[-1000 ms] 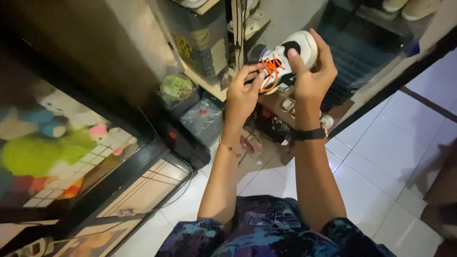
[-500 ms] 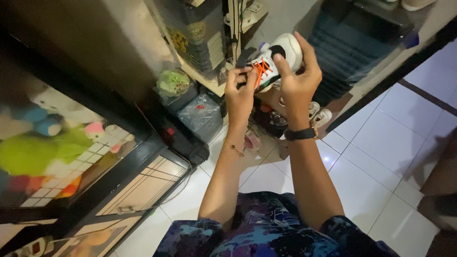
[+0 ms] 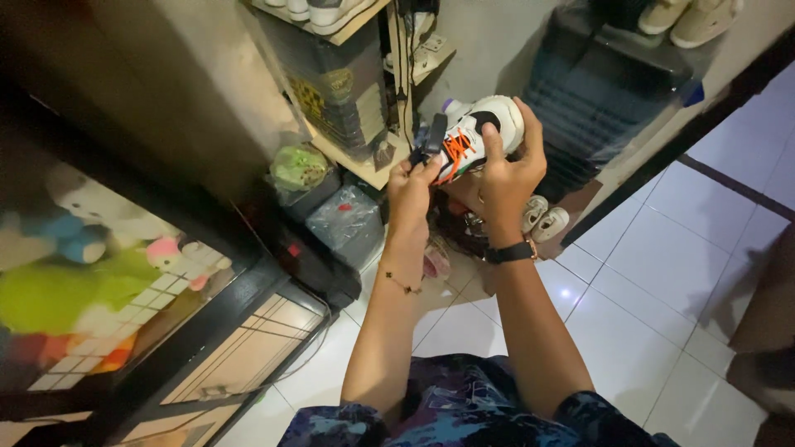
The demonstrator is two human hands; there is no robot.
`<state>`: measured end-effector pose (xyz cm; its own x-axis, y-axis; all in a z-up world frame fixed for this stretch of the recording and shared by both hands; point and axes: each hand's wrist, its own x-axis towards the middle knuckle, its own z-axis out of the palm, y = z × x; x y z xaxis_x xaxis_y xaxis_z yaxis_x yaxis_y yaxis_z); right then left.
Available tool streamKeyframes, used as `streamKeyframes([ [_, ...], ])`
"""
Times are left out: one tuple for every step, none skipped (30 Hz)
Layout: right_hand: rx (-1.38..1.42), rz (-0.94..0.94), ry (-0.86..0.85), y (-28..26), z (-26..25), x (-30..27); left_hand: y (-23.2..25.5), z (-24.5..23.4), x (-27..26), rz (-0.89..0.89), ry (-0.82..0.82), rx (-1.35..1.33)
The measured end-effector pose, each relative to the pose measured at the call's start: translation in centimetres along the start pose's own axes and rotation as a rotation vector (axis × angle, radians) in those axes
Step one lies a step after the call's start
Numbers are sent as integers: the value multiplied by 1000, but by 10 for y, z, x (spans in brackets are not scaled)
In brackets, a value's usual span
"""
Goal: Organize and rearrange various pairs of shoes on shelves and a storage container.
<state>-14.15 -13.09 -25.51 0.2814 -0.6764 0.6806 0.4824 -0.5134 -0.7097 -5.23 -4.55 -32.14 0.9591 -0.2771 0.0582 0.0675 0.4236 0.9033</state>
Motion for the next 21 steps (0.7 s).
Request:
streamKeyframes([
  [1,7,11,-1,-1,0,-6,-1,2,-33,-38,-107],
  [2,14,23,-1,-1,1,-12,-2,4,-66,-77,-214],
  [4,9,27,-1,-1,3,-9,-1,5,-61,-82,-213],
  [9,15,32,0,-1,5,-6,0,7,-98,-90,-255],
  [9,25,36,1,-3,5,-5,0,5,-142,-95,-297],
  [8,24,38,3,-4,4,8,3,-2,-143,-99,-297],
  [14,22,47,6,-5,4,22,7,-6,-175,-71,-243],
  [20,20,55,9,-5,5,36,11,-11,-206,-43,-189],
  [20,18,58,9,-6,5,34,9,-11,-206,-46,-189],
  [53,28,68,9,-8,5,32,8,-12,-125,-92,-140],
  [87,38,78,10,-8,5,30,6,-12,-43,-137,-90],
  [87,36,81,12,-10,6,44,7,-21,-42,-140,-89],
  [91,71,108,15,-12,6,58,8,-30,161,-169,116],
  [95,105,135,17,-14,6,72,8,-39,365,-194,322],
  [95,106,135,16,-16,8,73,5,-41,364,-193,322],
  [66,195,180,15,-17,9,75,2,-42,508,-166,580],
  [36,285,225,14,-18,10,76,-1,-44,650,-134,839],
  [37,285,224,25,-21,10,76,-1,-43,650,-132,839],
  [59,359,281,37,-22,10,75,-1,-43,697,-93,881],
  [81,433,338,48,-24,11,75,0,-42,745,-53,923],
  [80,433,339,42,-23,13,76,3,-41,744,-55,922],
])
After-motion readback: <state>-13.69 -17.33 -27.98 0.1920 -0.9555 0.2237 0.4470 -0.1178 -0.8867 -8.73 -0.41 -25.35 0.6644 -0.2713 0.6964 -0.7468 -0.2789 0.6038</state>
